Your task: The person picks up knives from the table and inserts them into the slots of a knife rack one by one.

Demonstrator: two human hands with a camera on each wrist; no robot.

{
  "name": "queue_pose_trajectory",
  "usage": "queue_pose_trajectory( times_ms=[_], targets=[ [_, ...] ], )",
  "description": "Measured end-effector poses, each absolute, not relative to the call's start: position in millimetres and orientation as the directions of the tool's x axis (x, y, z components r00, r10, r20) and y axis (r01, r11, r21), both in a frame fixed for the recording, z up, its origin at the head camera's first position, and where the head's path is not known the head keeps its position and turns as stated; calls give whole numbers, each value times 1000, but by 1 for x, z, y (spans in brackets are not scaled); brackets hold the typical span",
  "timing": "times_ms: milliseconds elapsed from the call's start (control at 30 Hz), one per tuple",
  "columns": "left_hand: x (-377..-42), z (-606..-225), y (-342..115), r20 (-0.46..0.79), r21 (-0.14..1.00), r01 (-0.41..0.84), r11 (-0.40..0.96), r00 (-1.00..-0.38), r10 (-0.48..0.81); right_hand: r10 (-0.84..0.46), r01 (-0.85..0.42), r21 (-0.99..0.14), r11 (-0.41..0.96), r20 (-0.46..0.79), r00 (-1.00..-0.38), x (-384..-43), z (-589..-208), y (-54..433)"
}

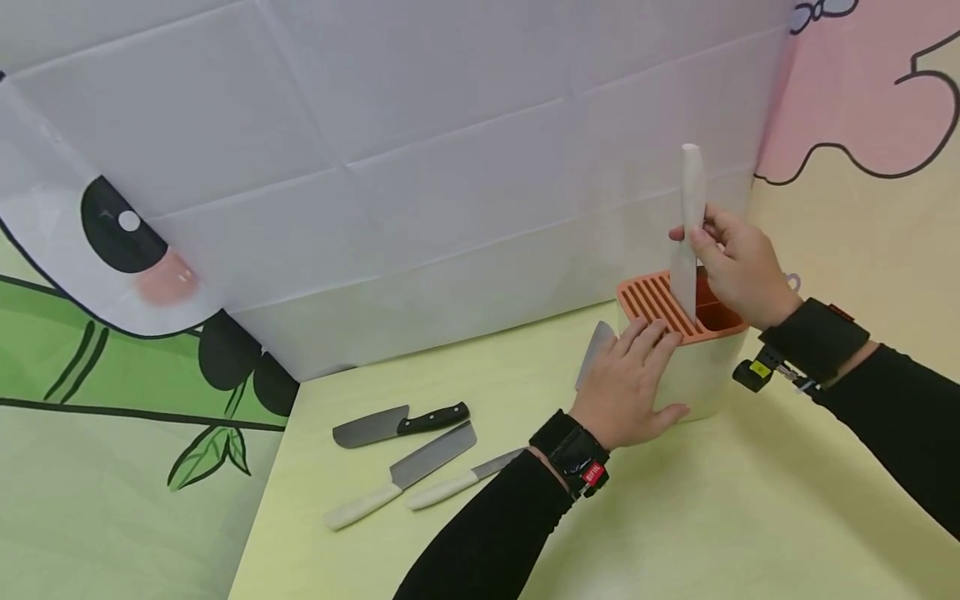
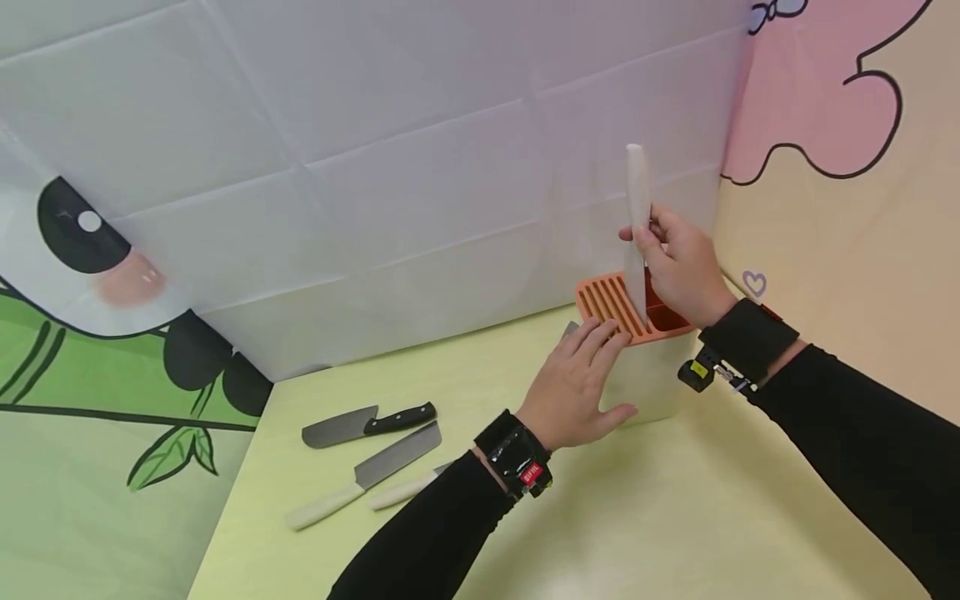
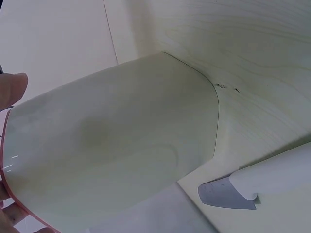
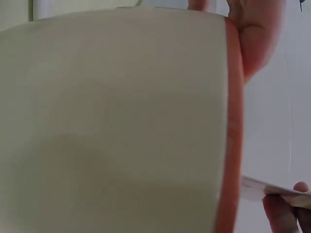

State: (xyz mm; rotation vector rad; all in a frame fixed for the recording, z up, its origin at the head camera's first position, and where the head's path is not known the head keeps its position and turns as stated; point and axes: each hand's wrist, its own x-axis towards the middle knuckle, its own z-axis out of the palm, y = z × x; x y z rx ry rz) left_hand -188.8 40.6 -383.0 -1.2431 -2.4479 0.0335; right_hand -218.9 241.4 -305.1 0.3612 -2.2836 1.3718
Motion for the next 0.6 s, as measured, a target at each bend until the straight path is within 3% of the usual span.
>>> queue_pose_trajectory(
  times_ms=[333,600],
  targets=[
    [-185,-389,38,347,-186,774,605,-525,777,-45,-427,-756,496,468,-882,-209,-335,242],
    [-189,-389,39,384,-182,787,590,-495,779,-89,-501,-668,550,550,-830,-203,-347,246]
  ],
)
